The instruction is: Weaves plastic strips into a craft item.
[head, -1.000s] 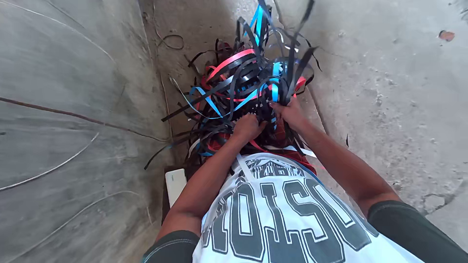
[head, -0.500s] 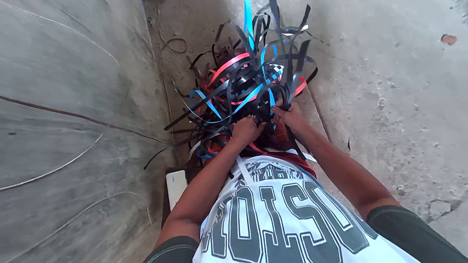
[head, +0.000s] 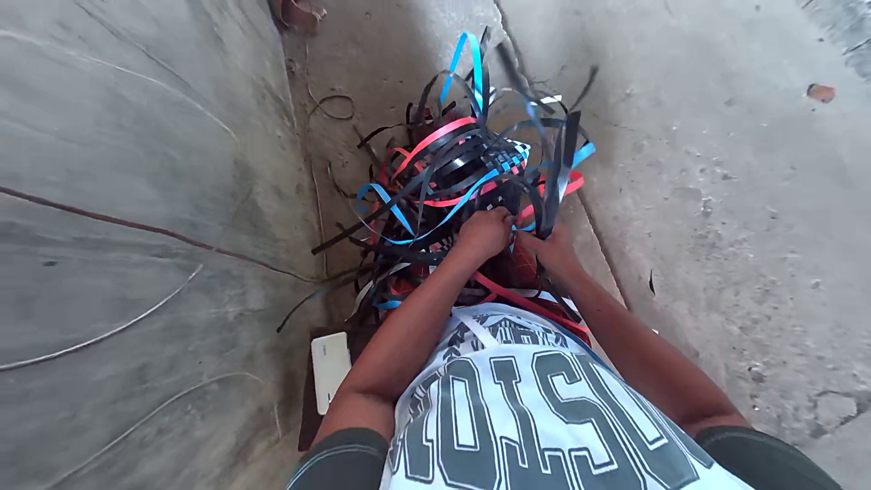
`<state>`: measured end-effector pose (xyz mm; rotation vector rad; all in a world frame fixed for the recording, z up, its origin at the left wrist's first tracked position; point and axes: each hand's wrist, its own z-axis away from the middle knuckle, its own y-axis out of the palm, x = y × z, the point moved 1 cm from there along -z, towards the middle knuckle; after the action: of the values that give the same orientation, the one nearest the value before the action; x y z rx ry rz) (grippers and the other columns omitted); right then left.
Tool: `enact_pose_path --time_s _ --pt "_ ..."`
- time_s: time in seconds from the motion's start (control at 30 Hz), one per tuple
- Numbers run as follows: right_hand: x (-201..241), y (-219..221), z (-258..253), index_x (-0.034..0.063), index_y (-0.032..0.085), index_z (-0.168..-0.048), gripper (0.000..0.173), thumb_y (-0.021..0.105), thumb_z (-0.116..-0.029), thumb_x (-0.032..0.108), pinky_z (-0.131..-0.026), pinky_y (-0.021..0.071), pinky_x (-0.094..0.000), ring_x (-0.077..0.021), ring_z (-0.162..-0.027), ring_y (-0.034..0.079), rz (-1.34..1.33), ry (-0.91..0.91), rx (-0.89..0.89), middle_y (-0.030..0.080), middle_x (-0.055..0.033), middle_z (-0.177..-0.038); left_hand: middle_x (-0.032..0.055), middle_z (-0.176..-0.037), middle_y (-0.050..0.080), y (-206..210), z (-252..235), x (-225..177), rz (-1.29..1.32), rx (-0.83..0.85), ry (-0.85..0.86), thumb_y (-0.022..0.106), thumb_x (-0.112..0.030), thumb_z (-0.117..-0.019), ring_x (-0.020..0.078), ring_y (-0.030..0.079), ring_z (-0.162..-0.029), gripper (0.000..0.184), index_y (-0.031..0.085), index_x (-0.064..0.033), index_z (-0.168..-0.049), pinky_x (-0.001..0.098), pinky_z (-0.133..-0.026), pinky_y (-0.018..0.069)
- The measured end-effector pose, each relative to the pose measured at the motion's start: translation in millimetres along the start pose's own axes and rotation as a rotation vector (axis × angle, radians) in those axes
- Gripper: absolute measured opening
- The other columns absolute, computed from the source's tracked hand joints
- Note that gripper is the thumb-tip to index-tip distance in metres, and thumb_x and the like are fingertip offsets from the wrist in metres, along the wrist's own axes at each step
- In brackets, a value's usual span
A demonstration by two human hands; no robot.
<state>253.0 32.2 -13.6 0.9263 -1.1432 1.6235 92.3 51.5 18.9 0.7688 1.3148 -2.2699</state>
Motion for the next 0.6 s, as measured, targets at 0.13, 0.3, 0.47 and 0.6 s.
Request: enact_pose_path --time_s 0.13,0.3,0.47,0.6 --pt "8.4 -6.1 4.3 0.0058 0.066 -0.097 0.016 0.067 -0.0997 0.022 -0.07 0.0531 -0.0311 -0.0082 -0.071 0.061 -0.094 0.0 -0.011 0.063 -0.0002 -0.078 0.0172 -0.118 0.072 7.2 -10.4 6.2 -0.167 0.054 0.004 0.054 -0.028 -0.1072 0.0392 0.066 -0.115 0.028 0.073 -0.0144 -0.123 0.0653 -0.093 0.0502" --pt "42.5 -19.0 13.9 0.0051 0.068 -0.107 0.019 0.053 -0.1003 0.012 -0.082 0.0593 -0.0339 -0.0142 -0.084 0.071 -0.44 -0.096 0.227 0.074 -0.004 -0.088 0.0187 -0.115 0.072 18.0 -20.6 25.3 -0.203 -0.001 0.053 0.053 -0.024 -0.1063 0.0385 0.064 -0.119 0.028 0.074 -0.0069 -0.113 0.0595 -0.098 0.0509" --pt "98.3 -67.7 11.7 0.0118 0.068 -0.125 0.038 0.044 -0.1046 0.034 -0.075 0.0607 -0.0329 -0.0082 -0.062 0.064 -0.723 -0.292 0.441 0.063 0.0069 -0.067 0.0192 -0.12 0.07 21.9 -23.1 29.1 -0.16 -0.027 0.102 0.053 -0.023 -0.1064 0.0368 0.062 -0.123 0.029 0.074 -0.0043 -0.112 0.0552 -0.106 0.0465" --pt "144.1 -116.9 -1.3 0.0105 0.062 -0.131 0.089 0.007 -0.0991 0.072 -0.069 0.0606 -0.0335 -0.0097 -0.061 0.064 -0.931 -0.693 0.235 0.062 0.0067 -0.065 0.0178 -0.116 0.072 20.9 -24.0 28.5 -0.136 -0.057 0.104 0.053 -0.023 -0.1048 0.035 0.063 -0.121 0.03 0.075 -0.0045 -0.109 0.0541 -0.109 0.0438"
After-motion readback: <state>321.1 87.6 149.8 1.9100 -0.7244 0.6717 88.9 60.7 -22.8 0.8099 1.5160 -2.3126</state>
